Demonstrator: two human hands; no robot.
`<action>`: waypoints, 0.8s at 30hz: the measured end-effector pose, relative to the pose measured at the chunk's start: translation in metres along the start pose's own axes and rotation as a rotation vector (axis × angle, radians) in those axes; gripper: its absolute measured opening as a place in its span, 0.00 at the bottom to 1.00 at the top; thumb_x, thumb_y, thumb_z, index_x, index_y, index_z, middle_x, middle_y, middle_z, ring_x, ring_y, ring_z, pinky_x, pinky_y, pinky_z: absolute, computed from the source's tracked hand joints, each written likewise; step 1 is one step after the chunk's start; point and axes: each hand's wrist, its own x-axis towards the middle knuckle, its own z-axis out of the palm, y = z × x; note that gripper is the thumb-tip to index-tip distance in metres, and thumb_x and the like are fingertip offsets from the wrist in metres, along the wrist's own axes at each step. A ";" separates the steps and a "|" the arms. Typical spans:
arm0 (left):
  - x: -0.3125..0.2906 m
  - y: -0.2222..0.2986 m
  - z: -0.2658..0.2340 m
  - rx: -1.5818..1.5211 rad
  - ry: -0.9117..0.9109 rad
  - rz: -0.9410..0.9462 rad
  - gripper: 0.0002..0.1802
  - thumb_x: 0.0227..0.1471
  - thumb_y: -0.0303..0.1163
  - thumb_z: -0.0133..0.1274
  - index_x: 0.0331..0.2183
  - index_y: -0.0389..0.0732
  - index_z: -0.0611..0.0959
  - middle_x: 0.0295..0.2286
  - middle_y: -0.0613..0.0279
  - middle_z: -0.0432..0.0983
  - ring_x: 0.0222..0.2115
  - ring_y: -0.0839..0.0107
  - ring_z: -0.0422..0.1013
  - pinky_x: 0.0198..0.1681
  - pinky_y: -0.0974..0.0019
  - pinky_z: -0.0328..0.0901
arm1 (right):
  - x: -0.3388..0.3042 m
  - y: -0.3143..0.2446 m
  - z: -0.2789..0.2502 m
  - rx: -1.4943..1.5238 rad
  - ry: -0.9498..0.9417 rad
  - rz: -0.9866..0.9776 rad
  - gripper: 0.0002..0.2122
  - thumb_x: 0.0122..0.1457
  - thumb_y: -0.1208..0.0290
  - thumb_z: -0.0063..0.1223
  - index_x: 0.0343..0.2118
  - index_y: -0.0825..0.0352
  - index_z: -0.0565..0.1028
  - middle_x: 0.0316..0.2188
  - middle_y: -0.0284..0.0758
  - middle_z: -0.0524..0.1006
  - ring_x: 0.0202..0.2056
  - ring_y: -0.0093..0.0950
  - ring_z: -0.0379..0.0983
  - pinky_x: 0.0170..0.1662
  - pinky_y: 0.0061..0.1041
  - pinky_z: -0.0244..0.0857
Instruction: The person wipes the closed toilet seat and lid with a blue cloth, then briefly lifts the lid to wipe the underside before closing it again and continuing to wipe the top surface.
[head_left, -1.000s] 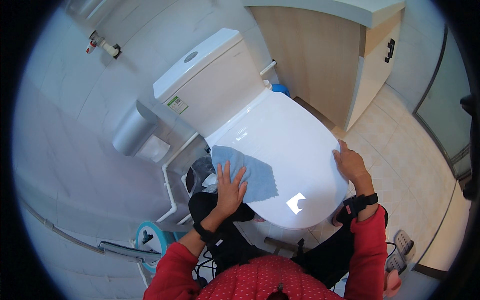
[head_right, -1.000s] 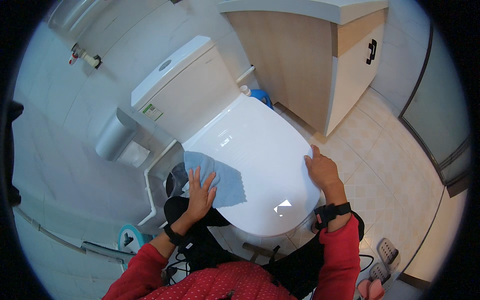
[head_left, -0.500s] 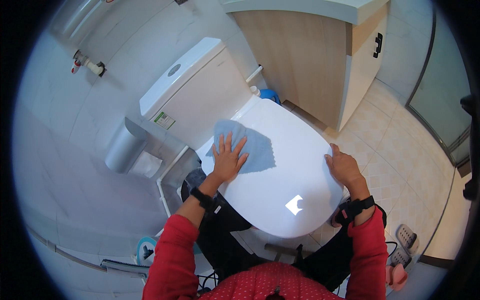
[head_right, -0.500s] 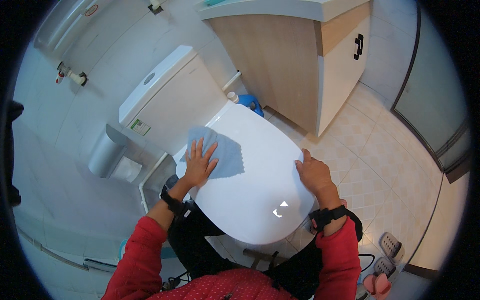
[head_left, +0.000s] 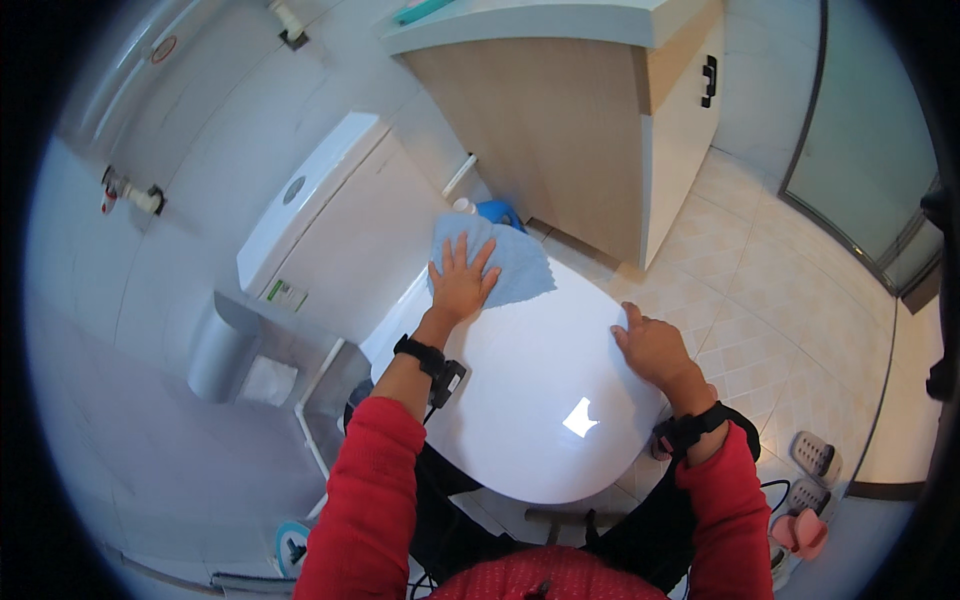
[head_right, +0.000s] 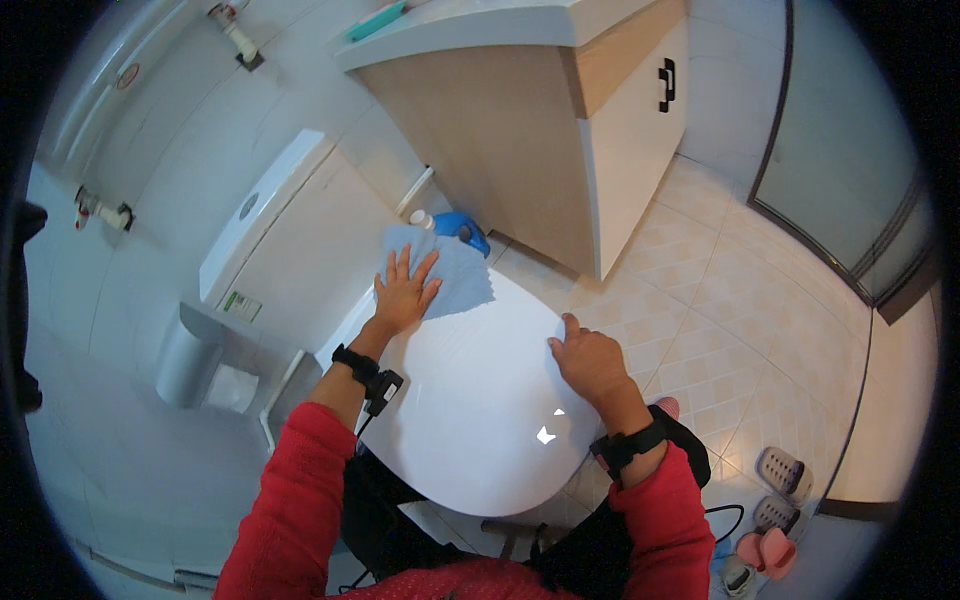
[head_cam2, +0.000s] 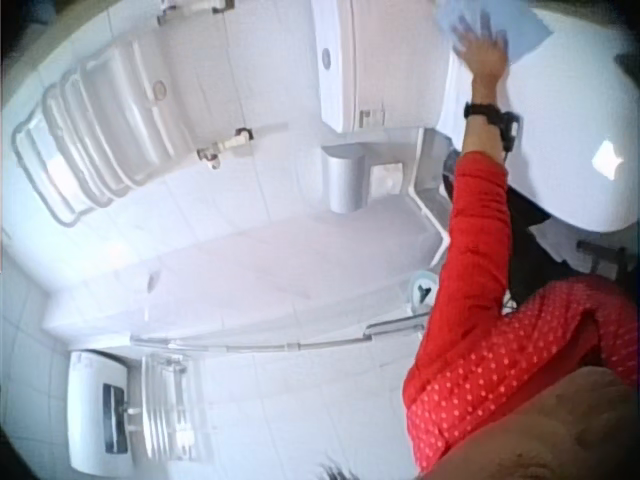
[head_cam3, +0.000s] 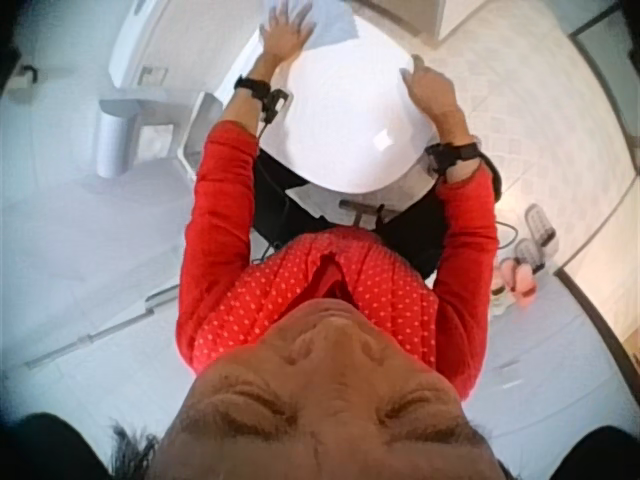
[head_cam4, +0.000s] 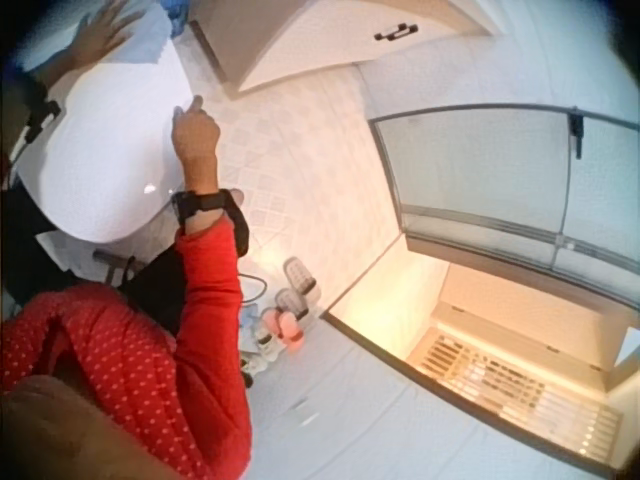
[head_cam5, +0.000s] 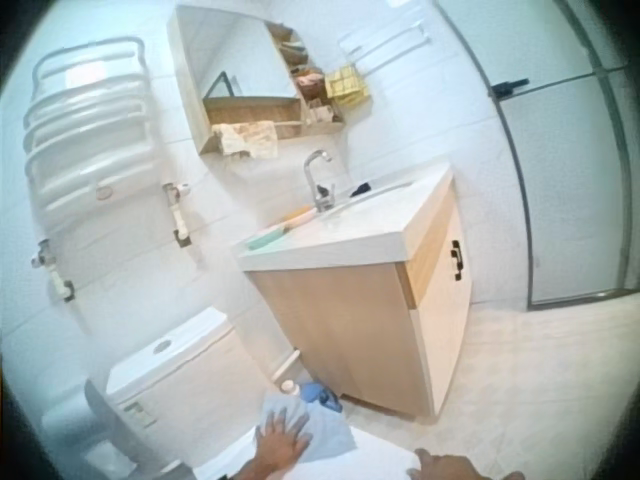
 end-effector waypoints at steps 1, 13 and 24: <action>0.002 0.001 -0.001 -0.002 -0.006 -0.004 0.31 0.62 0.56 0.41 0.64 0.65 0.62 0.66 0.47 0.44 0.66 0.37 0.39 0.58 0.21 0.41 | 0.000 -0.001 0.001 0.001 0.009 0.002 0.24 0.66 0.57 0.41 0.57 0.73 0.63 0.35 0.50 0.80 0.38 0.45 0.78 0.41 0.41 0.72; -0.033 0.027 0.001 0.043 0.101 0.091 0.28 0.64 0.49 0.41 0.64 0.64 0.62 0.66 0.48 0.47 0.66 0.39 0.41 0.59 0.25 0.40 | 0.004 0.004 0.009 0.045 0.076 -0.024 0.21 0.66 0.55 0.41 0.47 0.72 0.67 0.31 0.48 0.80 0.35 0.45 0.79 0.39 0.42 0.71; -0.107 0.064 -0.032 -0.222 0.050 0.207 0.39 0.47 0.21 0.53 0.61 0.51 0.68 0.57 0.57 0.65 0.60 0.55 0.57 0.57 0.45 0.53 | 0.000 0.005 0.004 0.030 -0.024 0.002 0.25 0.67 0.55 0.39 0.58 0.71 0.63 0.35 0.50 0.80 0.37 0.47 0.78 0.42 0.42 0.71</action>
